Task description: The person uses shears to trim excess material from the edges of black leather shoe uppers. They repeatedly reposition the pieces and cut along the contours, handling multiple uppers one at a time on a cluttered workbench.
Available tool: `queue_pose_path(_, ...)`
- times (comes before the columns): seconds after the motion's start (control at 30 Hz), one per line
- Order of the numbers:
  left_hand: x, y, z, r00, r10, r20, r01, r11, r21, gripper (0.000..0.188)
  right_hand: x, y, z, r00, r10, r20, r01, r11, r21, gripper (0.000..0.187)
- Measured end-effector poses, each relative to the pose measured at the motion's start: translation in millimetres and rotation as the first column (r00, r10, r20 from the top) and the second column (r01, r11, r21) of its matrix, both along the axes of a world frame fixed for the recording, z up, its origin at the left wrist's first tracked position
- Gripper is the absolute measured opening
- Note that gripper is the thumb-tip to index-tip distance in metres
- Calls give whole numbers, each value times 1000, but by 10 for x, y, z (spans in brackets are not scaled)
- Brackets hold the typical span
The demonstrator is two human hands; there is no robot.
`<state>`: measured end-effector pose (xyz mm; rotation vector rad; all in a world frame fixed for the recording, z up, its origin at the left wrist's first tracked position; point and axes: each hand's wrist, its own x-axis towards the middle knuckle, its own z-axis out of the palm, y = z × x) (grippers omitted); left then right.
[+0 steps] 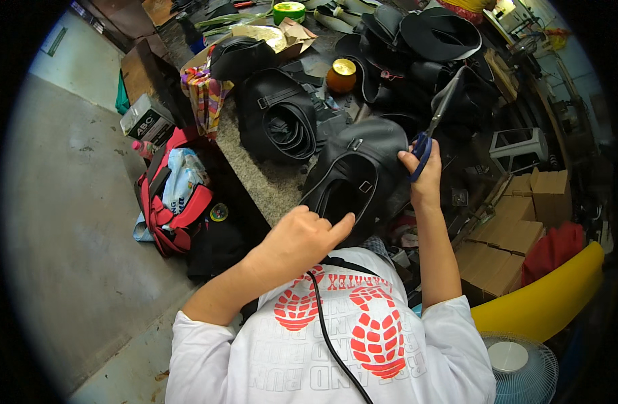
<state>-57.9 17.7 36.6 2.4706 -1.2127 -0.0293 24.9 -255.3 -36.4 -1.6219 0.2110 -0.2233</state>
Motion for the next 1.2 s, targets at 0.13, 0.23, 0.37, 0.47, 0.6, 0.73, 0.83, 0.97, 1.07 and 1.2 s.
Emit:
queue_pose_path(0.13,19,-21,163,994,-5,-112,15,996,86,51,-114,42,-144,991,30,-130,-24,999,43,39)
queue_pose_path(0.23,75,-31,181,996,-8,-94,9,1000,10,51,-94,77,-261,991,11,-132,-7,999,36,41)
queue_pose_path(0.37,242,-238,-12,997,52,65,-45,994,-98,51,375,-15,-314,995,-3,103,4,1000,-5,45)
queue_pose_path(0.47,592,-496,-323,988,118,100,-109,990,-85,52,777,-161,-304,995,-42,85,69,939,-338,52)
queue_pose_path(0.6,888,-652,-656,992,114,-58,-107,988,113,53,716,-452,-326,986,-166,9,133,755,-643,49)
queue_pose_path(0.73,900,-638,-721,984,176,-39,-166,968,187,59,282,-761,-471,946,-325,1,215,624,-751,49)
queue_pose_path(0.83,886,-720,-677,979,200,26,-201,951,235,64,65,-767,-712,907,-393,-153,233,770,-594,50)
queue_pose_path(0.97,911,-880,-644,975,177,-132,-139,957,256,73,-41,-427,-1067,895,-436,-98,437,899,-8,43)
queue_pose_path(1.07,954,-886,-653,972,232,-42,-208,927,311,70,-90,-402,-1081,883,-439,-164,428,898,-102,38)
queue_pose_path(1.2,1007,-817,-664,941,338,19,-327,895,303,67,-226,-407,-996,891,-454,-17,421,838,-348,49)
